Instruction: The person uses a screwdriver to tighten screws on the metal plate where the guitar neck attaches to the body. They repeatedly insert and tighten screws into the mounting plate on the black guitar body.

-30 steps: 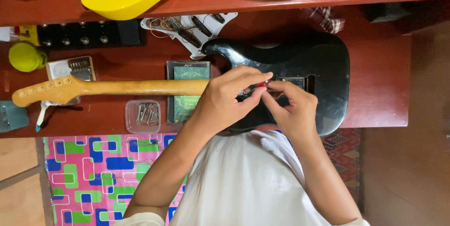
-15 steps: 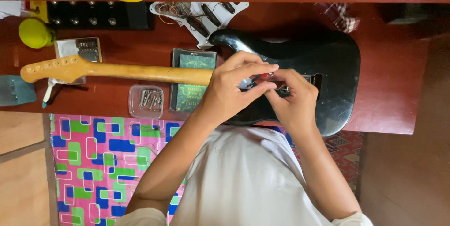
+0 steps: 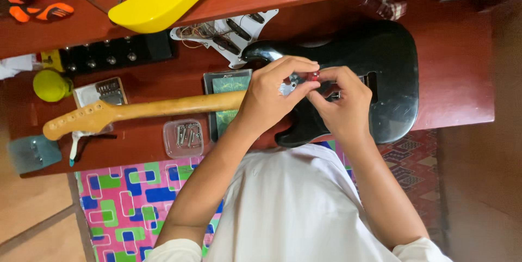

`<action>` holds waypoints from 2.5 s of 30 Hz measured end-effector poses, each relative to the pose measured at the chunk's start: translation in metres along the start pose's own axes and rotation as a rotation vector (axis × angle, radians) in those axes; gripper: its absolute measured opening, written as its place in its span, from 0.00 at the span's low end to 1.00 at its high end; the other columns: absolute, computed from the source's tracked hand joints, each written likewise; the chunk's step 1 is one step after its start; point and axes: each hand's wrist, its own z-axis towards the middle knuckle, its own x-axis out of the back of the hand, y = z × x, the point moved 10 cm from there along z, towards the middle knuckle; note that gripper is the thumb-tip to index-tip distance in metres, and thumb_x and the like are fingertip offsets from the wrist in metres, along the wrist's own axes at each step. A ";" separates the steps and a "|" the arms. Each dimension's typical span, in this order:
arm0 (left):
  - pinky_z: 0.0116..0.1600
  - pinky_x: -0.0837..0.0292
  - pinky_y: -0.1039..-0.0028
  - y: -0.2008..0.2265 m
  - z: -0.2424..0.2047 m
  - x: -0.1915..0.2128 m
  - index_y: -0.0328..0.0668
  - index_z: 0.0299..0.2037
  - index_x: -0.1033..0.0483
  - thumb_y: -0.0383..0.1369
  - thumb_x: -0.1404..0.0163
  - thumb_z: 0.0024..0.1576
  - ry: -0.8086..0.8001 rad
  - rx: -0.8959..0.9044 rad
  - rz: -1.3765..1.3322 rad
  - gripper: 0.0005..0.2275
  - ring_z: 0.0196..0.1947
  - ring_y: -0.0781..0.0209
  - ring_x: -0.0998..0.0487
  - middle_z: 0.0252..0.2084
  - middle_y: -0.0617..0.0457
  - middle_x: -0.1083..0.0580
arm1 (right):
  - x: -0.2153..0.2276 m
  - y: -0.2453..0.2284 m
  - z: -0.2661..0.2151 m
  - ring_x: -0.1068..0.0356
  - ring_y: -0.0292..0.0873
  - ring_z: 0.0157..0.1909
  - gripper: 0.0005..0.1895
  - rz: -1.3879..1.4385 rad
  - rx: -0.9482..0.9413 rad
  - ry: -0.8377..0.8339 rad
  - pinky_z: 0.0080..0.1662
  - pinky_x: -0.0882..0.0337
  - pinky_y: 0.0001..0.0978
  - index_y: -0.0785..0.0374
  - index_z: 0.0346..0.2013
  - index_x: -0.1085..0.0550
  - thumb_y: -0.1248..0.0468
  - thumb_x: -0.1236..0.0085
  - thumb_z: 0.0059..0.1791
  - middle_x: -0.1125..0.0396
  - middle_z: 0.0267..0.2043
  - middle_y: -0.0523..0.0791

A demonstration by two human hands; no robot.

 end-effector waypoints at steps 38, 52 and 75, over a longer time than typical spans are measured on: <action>0.52 0.23 0.66 -0.002 -0.019 -0.012 0.45 0.52 0.21 0.32 0.39 0.56 -0.021 0.004 0.038 0.14 0.45 0.53 0.20 0.42 0.52 0.20 | 0.000 0.006 -0.002 0.28 0.45 0.33 0.10 -0.050 0.067 -0.091 0.37 0.27 0.35 0.65 0.32 0.23 0.71 0.27 0.43 0.28 0.31 0.46; 0.56 0.29 0.66 0.003 -0.018 -0.009 0.50 0.47 0.18 0.32 0.39 0.57 0.053 -0.009 0.153 0.09 0.50 0.56 0.22 0.48 0.57 0.22 | -0.009 -0.006 0.010 0.27 0.55 0.36 0.06 0.102 0.136 -0.230 0.41 0.28 0.42 0.68 0.34 0.24 0.74 0.34 0.46 0.29 0.33 0.50; 0.55 0.28 0.65 -0.007 -0.015 -0.013 0.46 0.46 0.18 0.31 0.37 0.54 0.004 0.035 -0.013 0.10 0.47 0.53 0.20 0.44 0.53 0.21 | -0.002 0.012 0.007 0.26 0.53 0.40 0.10 0.124 0.112 -0.190 0.45 0.29 0.43 0.68 0.33 0.25 0.71 0.29 0.44 0.27 0.37 0.50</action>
